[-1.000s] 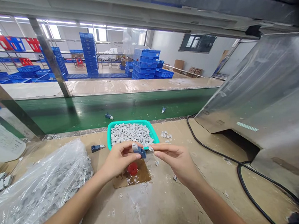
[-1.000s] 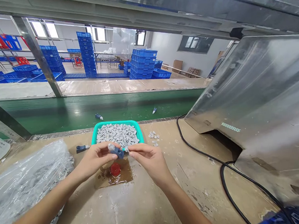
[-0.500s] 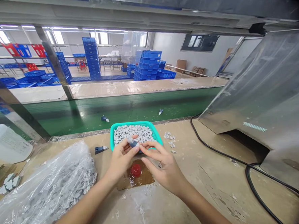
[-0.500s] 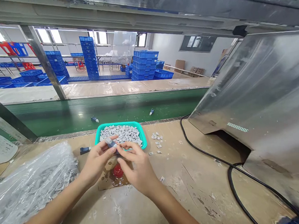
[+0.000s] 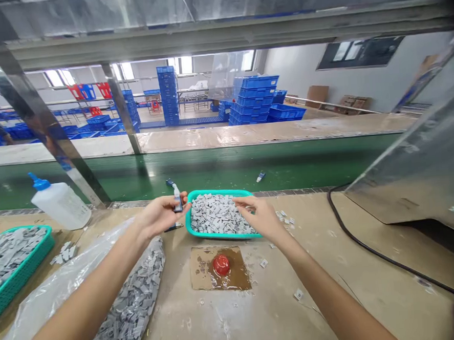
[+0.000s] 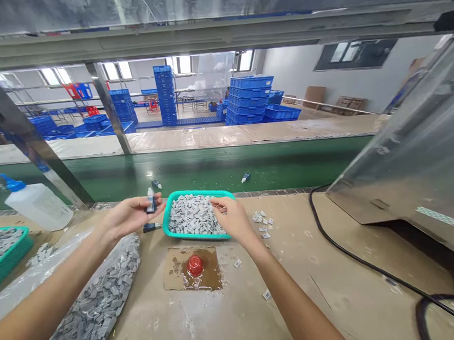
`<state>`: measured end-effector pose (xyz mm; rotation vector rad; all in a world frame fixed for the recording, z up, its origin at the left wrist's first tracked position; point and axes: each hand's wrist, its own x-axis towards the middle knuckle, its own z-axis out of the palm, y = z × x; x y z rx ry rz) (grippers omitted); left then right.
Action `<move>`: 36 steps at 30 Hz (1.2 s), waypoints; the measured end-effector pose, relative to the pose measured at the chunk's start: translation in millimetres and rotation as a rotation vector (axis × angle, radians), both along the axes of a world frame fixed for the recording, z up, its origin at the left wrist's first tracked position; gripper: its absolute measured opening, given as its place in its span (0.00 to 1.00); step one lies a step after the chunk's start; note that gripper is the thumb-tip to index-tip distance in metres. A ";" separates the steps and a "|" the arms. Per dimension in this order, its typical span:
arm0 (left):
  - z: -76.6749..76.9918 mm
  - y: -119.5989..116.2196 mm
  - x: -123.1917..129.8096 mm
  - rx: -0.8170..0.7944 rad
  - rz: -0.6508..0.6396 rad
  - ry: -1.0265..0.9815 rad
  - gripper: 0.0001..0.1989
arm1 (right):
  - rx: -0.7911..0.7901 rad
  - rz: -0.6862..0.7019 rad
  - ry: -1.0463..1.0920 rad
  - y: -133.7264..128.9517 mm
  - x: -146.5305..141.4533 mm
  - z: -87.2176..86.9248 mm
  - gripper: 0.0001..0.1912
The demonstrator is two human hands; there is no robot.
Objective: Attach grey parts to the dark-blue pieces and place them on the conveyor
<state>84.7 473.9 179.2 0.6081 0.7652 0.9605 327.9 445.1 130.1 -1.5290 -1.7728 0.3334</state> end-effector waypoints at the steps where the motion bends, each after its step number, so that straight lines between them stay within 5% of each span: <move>1: -1.8 -6.1 0.3 0.017 -0.013 -0.006 0.11 | -0.006 0.022 -0.037 4.0 -0.3 -2.2 0.15; 7: -6.9 -15.8 -2.7 0.396 0.035 0.439 0.12 | -0.094 0.155 -0.242 17.5 0.3 -9.8 0.15; 12: -6.3 49.8 -33.8 0.464 0.155 0.810 0.14 | -0.132 0.187 -0.295 25.5 2.8 -12.7 0.12; 17: -26.5 120.6 -61.9 0.470 0.235 1.183 0.18 | -0.085 0.127 -0.198 21.9 5.7 -10.8 0.10; 21: -45.1 143.8 -51.8 0.551 0.109 1.254 0.13 | -0.084 0.037 -0.014 12.1 12.7 -8.4 0.07; 24: -44.0 144.8 -38.2 0.565 0.011 1.233 0.13 | -0.103 -0.002 0.130 -6.8 19.6 -5.1 0.12; 27: -29.9 125.0 -24.3 0.545 -0.012 1.176 0.14 | -0.128 -0.015 0.288 -34.1 20.5 1.3 0.14; 30: -13.2 69.9 -3.6 0.527 -0.059 1.062 0.17 | -0.045 -0.016 0.373 -62.2 7.6 12.3 0.11; 33: -2.2 -10.8 23.3 0.517 -0.286 0.881 0.20 | 0.208 0.081 0.149 -89.1 -16.7 26.2 0.03; 34: -0.2 -36.7 31.4 0.495 -0.483 0.715 0.19 | 0.289 0.141 0.063 -97.6 -25.1 30.5 0.03; 36: 2.2 -77.9 43.0 0.488 -0.588 0.568 0.15 | 0.388 0.249 -0.048 -112.6 -38.5 37.7 0.08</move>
